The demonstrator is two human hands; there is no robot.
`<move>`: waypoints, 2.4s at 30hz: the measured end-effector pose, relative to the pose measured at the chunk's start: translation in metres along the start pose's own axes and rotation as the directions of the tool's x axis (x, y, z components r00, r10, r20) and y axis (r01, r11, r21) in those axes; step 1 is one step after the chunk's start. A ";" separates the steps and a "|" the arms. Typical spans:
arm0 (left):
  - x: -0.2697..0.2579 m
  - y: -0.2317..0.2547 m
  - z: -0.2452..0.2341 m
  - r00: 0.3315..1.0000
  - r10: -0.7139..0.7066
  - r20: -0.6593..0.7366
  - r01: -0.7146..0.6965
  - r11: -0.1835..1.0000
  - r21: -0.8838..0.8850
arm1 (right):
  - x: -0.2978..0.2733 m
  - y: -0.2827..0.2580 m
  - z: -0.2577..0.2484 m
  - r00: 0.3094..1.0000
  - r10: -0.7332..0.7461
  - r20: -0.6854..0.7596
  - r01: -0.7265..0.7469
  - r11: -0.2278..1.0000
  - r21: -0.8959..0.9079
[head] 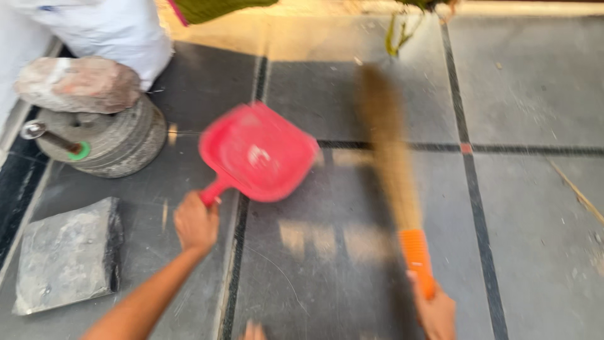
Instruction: The person sweeps debris and small sticks across a tiled floor into a pile using a broom, eventually sweeping them into a red dustpan.
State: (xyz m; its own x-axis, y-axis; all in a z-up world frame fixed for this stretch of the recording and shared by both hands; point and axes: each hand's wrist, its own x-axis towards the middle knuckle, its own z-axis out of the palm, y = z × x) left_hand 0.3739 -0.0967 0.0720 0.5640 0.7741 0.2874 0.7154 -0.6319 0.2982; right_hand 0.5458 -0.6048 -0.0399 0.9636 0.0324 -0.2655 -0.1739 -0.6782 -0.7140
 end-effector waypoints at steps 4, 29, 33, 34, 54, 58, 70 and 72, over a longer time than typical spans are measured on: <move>0.044 0.017 -0.006 0.986 -0.063 -0.152 0.050 0.995 -0.091 | -0.045 0.030 0.050 0.977 -0.112 0.180 0.146 0.971 -0.190; 0.035 0.162 0.188 0.957 0.029 0.288 0.048 0.966 -0.255 | 0.050 -0.115 -0.051 0.973 -0.031 -0.228 -0.022 0.974 -0.225; 0.029 0.157 0.177 0.948 0.052 0.314 0.038 0.962 -0.272 | 0.102 -0.193 -0.058 0.995 -0.009 0.102 0.036 0.963 -0.267; 0.028 0.153 0.173 0.932 0.041 0.361 0.059 0.964 -0.260 | 0.110 -0.197 -0.057 0.986 0.000 0.166 0.051 0.952 -0.303; 0.101 0.186 0.087 0.711 0.569 0.413 -0.648 0.759 0.069 | 0.131 -0.131 -0.004 0.949 0.159 0.272 -0.007 0.874 -0.487; 0.108 0.204 0.109 0.694 0.588 0.416 -0.686 0.715 0.134 | 0.152 -0.113 0.009 0.976 -0.033 0.213 0.122 0.900 -0.419; 0.110 0.176 0.110 0.719 0.283 0.635 -0.305 0.949 -0.077 | 0.109 -0.196 0.032 0.956 -0.029 0.293 0.074 0.987 -0.145; 0.109 0.159 0.112 0.706 0.310 0.637 -0.379 0.925 -0.031 | 0.102 -0.203 0.040 0.947 -0.186 0.260 0.231 0.961 -0.152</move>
State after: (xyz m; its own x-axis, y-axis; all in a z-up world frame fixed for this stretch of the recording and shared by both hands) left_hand 0.5954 -0.1083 0.0488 0.8825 0.3744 -0.2846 0.4356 -0.8788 0.1950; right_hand 0.6709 -0.4347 0.0518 0.8923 0.3483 -0.2871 0.0864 -0.7561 -0.6487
